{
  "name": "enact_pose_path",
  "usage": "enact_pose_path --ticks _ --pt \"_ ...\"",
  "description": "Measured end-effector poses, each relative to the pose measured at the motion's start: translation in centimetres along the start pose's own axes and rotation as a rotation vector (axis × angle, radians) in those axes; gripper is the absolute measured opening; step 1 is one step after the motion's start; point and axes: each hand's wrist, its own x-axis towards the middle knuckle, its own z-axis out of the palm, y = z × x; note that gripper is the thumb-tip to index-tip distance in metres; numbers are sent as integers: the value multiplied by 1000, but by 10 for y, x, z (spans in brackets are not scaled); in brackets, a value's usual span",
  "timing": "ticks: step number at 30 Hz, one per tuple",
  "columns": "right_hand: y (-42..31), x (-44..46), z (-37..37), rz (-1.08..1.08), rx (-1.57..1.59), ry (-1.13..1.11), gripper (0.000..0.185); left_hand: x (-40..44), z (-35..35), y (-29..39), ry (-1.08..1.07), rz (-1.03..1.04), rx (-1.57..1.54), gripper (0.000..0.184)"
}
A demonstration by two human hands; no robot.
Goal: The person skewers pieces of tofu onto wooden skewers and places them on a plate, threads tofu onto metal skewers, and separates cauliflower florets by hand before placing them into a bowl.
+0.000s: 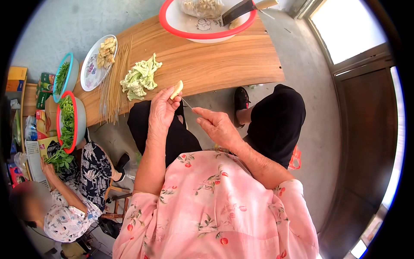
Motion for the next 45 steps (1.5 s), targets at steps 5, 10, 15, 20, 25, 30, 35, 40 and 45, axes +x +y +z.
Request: enact_pose_path --ticks 5,10,15,20,25,30,35,40,45 --pt "0 1 0 14 -10 -10 31 -1 1 0 10 -3 7 19" --pt "1 1 1 9 3 9 31 0 1 -1 -1 6 33 21" --pt "3 2 3 54 12 8 30 0 2 0 1 32 71 23" --pt "3 2 6 17 -2 53 28 2 2 -2 48 25 121 24" --pt "7 6 8 49 16 46 27 3 3 -4 80 36 121 23" --pt "9 10 14 142 32 64 26 2 6 -6 109 35 94 22" --pt "14 13 23 32 -5 132 21 4 1 -10 42 -11 77 18" --pt "19 22 26 11 13 165 19 5 4 -14 20 18 65 15" --pt "16 25 26 -27 -37 190 19 8 6 -11 32 -1 92 16"
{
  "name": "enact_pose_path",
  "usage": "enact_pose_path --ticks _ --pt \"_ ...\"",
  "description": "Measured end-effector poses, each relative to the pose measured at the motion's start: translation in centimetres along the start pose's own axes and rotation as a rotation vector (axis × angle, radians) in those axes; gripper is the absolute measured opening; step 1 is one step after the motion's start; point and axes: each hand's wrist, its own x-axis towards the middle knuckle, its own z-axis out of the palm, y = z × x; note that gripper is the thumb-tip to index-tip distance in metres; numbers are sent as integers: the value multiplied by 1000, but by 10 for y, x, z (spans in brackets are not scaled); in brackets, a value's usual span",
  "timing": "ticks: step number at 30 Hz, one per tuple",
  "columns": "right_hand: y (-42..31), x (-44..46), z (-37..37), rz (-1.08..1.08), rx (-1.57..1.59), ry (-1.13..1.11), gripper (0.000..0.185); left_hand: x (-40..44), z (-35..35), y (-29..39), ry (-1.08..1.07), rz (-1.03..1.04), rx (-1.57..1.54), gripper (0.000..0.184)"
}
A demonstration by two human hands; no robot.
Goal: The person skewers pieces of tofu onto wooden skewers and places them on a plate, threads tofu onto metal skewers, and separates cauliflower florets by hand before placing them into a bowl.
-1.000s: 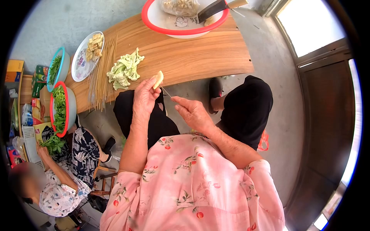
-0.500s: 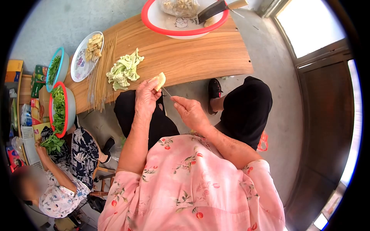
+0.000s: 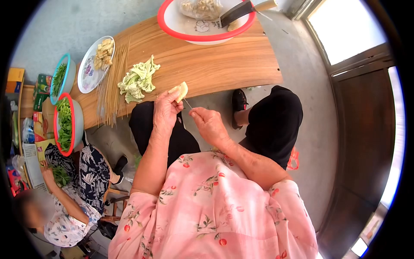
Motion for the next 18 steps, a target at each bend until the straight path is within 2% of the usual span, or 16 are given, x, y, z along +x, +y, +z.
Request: enact_pose_path --ticks 6,8,11,14,18 --pt "0 11 0 -30 -36 4 20 3 1 -2 -67 -8 -10 16" --pt "4 23 5 -103 -27 23 17 -1 6 -7 -33 -4 -16 16" --pt "-6 24 7 6 -46 55 17 -3 9 -4 8 6 -23 15" --pt "1 27 10 -87 -46 101 16 -1 5 -3 12 3 77 14" --pt "4 30 13 -46 -86 70 17 5 -4 -13 -34 8 105 16"
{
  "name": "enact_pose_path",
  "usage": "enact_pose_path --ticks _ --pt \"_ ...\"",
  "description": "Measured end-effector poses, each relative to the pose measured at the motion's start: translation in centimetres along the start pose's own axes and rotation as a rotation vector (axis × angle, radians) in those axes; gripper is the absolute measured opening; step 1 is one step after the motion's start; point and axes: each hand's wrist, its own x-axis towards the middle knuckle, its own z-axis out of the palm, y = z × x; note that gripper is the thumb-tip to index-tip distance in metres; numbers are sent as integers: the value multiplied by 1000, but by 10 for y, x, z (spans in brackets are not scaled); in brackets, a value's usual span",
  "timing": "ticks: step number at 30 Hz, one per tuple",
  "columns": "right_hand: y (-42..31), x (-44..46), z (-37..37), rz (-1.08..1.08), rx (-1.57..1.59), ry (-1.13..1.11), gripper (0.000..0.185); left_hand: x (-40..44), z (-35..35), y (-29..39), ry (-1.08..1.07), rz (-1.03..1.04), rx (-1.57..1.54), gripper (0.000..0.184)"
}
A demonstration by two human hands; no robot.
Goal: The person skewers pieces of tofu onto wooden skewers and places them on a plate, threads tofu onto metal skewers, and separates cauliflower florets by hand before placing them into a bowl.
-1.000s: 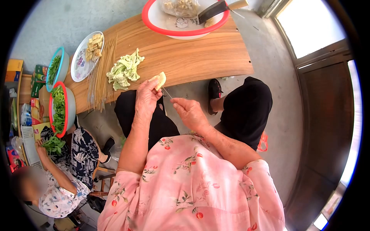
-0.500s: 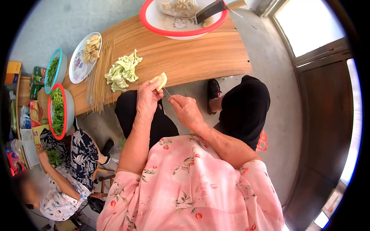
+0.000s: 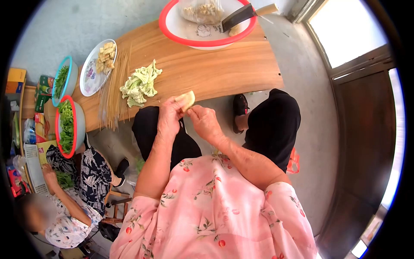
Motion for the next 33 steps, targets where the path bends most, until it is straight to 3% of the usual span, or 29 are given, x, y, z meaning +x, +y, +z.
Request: enact_pose_path --ticks 2,8,11,17,19,23,27,28,30,31,33 --pt "5 5 5 -92 7 40 17 -4 1 3 2 -8 18 15" --pt "-7 9 -8 0 24 -82 19 0 4 4 11 63 -50 15" --pt "3 7 -9 -133 62 -35 18 1 8 11 -4 63 -25 16" --pt "-17 22 -48 -67 110 77 12 4 37 49 -70 104 -11 22" --pt "-26 26 -72 -6 302 196 13 12 51 68 -75 263 199 21" --pt "-32 30 -119 155 665 369 21 46 108 116 -174 386 469 17" --pt "-18 40 -142 132 703 620 25 130 159 122 -415 459 932 22" --pt "-15 41 -145 143 748 634 25 157 166 114 -425 454 939 22" --pt "-13 41 -150 172 803 645 24 206 176 94 -487 542 1295 28" --pt "-10 39 -151 174 860 618 23 219 186 93 -496 539 1304 28" --pt "-7 37 -152 176 866 566 23 239 205 90 -470 292 1448 39"
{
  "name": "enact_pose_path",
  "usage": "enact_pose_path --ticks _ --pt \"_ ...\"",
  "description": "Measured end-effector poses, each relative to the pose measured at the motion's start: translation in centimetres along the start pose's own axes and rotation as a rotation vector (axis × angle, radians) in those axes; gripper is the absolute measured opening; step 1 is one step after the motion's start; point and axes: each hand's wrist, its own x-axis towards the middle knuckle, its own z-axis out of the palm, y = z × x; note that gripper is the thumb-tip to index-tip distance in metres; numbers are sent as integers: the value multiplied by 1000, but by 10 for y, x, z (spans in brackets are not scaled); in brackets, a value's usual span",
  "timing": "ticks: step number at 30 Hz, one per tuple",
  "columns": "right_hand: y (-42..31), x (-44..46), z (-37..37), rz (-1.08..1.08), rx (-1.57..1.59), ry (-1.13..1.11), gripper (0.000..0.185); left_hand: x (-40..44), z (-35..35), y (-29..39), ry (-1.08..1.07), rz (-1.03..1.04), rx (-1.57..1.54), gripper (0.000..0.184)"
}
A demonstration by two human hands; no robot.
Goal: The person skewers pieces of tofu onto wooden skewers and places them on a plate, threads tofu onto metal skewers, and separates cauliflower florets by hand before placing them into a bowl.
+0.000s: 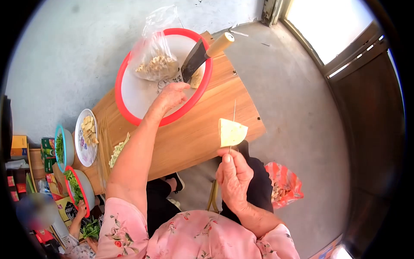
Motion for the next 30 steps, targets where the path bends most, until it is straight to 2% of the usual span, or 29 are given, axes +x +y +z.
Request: enact_pose_path --ticks 1,3,4,6,10,12,14,16,17,19,23,25,28,29,30 --pt "0 0 1 -12 -4 -12 24 10 0 6 -5 1 4 39" --pt "-2 1 -2 39 -4 -23 24 24 3 18 -154 -99 288 59" --pt "-3 2 -3 61 -4 -29 25 32 8 18 -161 -99 291 59" --pt "-5 5 -7 66 12 -43 25 46 15 16 -222 -69 512 74" --pt "-8 5 -13 130 28 -76 24 55 18 22 -204 -133 507 70" --pt "-10 6 -13 143 -16 -109 24 67 23 11 -234 -134 522 79" --pt "-10 9 -14 152 -17 -117 23 66 21 13 -247 -171 504 77" --pt "-12 8 -14 194 28 -119 23 70 27 -2 -45 -128 519 78" --pt "-12 8 -15 198 27 -116 23 67 20 5 -50 -129 518 78" --pt "-11 9 -15 215 -11 -154 23 66 5 19 -216 -245 288 73" --pt "-13 8 -17 257 -42 -155 23 89 13 10 -258 -251 275 77" --pt "-14 9 -16 268 -51 -161 23 92 16 15 -187 -296 323 80" --pt "-14 8 -17 278 -24 -141 23 77 12 19 -281 -280 242 82" --pt "-14 8 -17 282 -18 -131 23 72 20 5 -226 -177 229 81" --pt "-15 8 -18 287 -18 -133 23 67 22 -7 -234 -175 235 81"
